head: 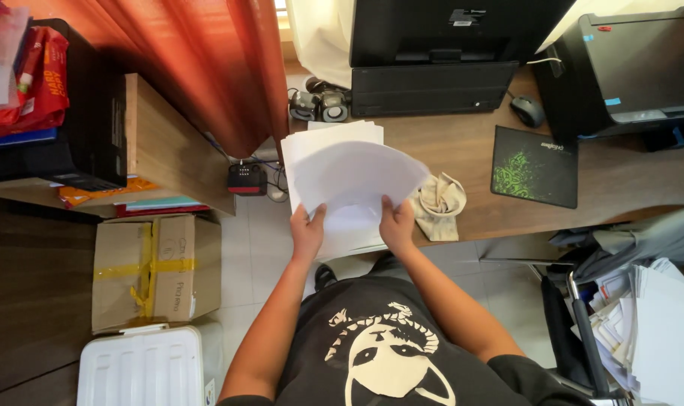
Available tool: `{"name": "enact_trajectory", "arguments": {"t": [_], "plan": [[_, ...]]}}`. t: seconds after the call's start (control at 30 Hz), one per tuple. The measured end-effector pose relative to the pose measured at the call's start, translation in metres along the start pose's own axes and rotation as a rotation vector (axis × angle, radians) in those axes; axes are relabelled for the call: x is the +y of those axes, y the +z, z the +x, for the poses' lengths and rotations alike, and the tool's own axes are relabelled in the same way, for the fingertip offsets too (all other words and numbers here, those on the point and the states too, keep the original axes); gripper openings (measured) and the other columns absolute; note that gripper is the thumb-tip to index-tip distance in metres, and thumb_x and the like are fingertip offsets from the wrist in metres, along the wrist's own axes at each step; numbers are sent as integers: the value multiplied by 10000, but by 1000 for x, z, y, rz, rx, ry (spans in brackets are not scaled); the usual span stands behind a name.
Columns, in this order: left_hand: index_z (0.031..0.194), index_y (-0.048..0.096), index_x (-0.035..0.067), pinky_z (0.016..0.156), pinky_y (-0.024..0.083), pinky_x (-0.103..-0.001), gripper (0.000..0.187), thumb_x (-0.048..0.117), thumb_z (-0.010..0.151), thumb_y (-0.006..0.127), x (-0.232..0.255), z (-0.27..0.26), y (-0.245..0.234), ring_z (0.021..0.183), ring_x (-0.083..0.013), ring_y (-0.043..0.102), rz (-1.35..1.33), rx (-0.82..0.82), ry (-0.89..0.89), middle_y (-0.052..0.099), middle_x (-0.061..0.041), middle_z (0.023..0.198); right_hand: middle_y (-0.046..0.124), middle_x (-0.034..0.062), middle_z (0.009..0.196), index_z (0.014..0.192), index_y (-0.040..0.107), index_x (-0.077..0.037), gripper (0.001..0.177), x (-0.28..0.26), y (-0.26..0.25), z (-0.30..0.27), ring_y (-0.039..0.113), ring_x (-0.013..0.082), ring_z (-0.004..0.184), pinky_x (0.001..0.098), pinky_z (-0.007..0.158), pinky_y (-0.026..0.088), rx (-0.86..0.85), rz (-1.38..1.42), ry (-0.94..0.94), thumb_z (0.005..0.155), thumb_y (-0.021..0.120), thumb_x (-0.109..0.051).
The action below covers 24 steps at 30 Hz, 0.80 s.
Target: The person sorts a stack of white papers on a desk, separating them into smaller piles. They then carry a portion of the papers to a white cooler on the floor and place them inside. The person repeats this process, moving between the desk and the cooler to organize the documents.
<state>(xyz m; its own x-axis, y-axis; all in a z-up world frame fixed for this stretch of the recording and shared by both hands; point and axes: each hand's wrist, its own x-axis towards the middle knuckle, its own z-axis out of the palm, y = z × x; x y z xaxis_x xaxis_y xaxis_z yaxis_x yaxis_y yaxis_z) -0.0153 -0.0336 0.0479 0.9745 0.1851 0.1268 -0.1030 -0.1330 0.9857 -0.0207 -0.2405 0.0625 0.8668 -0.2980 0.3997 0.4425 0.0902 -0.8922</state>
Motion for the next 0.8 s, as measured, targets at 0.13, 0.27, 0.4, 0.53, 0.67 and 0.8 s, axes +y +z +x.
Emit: {"name": "enact_trajectory", "arguments": {"t": [0.13,0.27,0.4,0.53,0.67,0.8], "plan": [[1188,651,-29,820,515,-284,281,170,991,679,-4,-5,8,911,-104,624,-179,-36,15,729,-77,1040,736,93,1017,1158,642,20,139,17,-8,-5,662,163,945,301,876,524,1,-378,55,1077,576,-70],[1168,636,-39,797,514,-304,288,203,1014,665,20,-13,11,854,-141,610,-23,2,86,734,-93,981,715,110,1062,1195,618,38,179,18,-10,-9,648,165,990,312,895,509,10,-242,40,1064,561,-69],[1151,638,-42,758,518,-324,312,243,1026,656,-21,-7,6,776,-174,582,132,25,-26,718,-112,917,674,125,1094,1230,592,46,227,28,-11,-9,647,186,1007,321,908,511,-17,-455,38,1015,605,-25],[1101,649,-65,780,519,-346,285,216,1059,664,-29,9,-21,839,-177,579,10,149,-1,711,-146,932,630,126,1213,1379,514,12,362,9,-11,-5,626,213,1124,340,1010,496,-92,-226,-91,1017,532,9],[1180,655,-62,843,527,-341,249,108,1000,629,-59,8,-53,915,-186,666,39,340,-19,738,-123,1038,635,145,1266,1413,501,-29,511,7,-10,-10,659,277,1124,376,968,519,-114,-441,-107,909,578,4],[1190,656,-40,881,510,-326,277,37,924,637,-74,-1,-68,959,-180,665,-149,406,-264,735,-88,1096,582,261,1224,1315,518,32,770,7,-5,-8,562,441,1089,510,890,458,-272,-1065,-160,721,888,-289]]}}
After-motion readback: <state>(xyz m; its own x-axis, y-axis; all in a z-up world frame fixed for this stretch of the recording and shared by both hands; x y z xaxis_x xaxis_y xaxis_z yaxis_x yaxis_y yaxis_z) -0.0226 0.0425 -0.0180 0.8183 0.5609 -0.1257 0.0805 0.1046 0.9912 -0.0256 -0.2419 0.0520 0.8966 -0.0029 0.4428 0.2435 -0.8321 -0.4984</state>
